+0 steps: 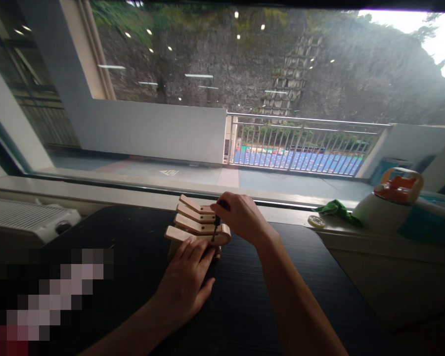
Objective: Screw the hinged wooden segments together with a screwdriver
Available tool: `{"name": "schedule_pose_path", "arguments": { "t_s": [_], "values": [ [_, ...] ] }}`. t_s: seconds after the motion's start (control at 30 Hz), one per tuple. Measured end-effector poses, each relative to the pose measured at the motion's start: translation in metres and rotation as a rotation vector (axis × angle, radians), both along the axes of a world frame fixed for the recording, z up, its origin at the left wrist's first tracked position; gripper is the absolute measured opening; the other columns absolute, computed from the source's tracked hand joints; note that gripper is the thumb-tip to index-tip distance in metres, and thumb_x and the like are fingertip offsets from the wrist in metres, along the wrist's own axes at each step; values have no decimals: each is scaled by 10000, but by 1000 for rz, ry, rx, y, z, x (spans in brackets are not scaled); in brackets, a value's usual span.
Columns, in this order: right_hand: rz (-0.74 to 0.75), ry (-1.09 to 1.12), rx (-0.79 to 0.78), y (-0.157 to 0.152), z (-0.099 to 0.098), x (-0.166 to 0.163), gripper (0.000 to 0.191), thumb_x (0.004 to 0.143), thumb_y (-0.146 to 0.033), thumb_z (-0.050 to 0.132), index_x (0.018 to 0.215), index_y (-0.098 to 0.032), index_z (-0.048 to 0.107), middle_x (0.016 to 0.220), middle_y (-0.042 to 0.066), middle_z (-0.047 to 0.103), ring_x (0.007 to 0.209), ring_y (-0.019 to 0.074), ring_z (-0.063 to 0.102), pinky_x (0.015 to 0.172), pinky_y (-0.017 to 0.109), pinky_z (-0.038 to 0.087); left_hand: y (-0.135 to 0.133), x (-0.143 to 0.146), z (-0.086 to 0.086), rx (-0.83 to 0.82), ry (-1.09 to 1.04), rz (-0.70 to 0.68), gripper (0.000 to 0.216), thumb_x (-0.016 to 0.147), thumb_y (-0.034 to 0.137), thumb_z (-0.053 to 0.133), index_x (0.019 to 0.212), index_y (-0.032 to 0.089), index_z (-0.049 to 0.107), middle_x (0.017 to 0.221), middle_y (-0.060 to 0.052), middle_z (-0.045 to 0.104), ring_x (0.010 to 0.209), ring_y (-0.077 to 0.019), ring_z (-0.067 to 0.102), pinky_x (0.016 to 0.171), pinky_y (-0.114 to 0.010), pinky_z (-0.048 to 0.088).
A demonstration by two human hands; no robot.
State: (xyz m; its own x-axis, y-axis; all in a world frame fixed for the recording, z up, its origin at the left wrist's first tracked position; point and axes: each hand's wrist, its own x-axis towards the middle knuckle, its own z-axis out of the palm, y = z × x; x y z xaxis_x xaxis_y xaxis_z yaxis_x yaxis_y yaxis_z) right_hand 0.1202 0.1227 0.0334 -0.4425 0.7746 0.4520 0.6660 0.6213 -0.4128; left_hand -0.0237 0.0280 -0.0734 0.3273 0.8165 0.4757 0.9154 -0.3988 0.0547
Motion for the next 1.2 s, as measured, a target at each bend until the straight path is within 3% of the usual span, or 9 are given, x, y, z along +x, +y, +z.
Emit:
{"name": "schedule_pose_path", "arguments": {
  "t_s": [0.17,0.47,0.9,1.07,1.2],
  "values": [
    [-53,-11,13,1,-2,0,269,848,-409,503,758,-186,624,573,-22,555,514,93,430,503,230,288,1,0,1,11,-1,-5,522,782,306,554,1275,149,486,1294,-101,495,1232,-279,418,1114,-454,278],
    [151,-33,-85,-12,7,2,242,876,-339,468,866,-197,663,675,-6,628,591,102,509,550,223,336,0,0,1,17,0,-6,526,777,293,553,1277,150,478,1296,-104,497,1234,-280,417,1108,-463,284],
    [-133,-50,20,2,-2,-2,327,854,-438,459,700,-188,605,568,-11,533,512,103,406,502,247,261,0,0,1,-11,-16,-8,538,777,303,564,1286,153,471,1299,-99,489,1238,-275,413,1123,-454,264],
    [17,-8,-18,-3,-2,0,202,849,-358,487,889,-230,638,625,-33,573,552,99,458,523,222,304,1,0,1,-5,-16,-13,532,775,302,567,1277,147,477,1295,-103,492,1235,-275,415,1122,-456,265],
    [118,-6,-61,-6,-1,0,207,851,-349,495,882,-211,646,664,-18,601,580,101,480,533,221,323,1,-1,1,-4,-23,-12,533,774,298,570,1276,148,474,1300,-108,490,1240,-277,413,1118,-461,268]
  ]
}}
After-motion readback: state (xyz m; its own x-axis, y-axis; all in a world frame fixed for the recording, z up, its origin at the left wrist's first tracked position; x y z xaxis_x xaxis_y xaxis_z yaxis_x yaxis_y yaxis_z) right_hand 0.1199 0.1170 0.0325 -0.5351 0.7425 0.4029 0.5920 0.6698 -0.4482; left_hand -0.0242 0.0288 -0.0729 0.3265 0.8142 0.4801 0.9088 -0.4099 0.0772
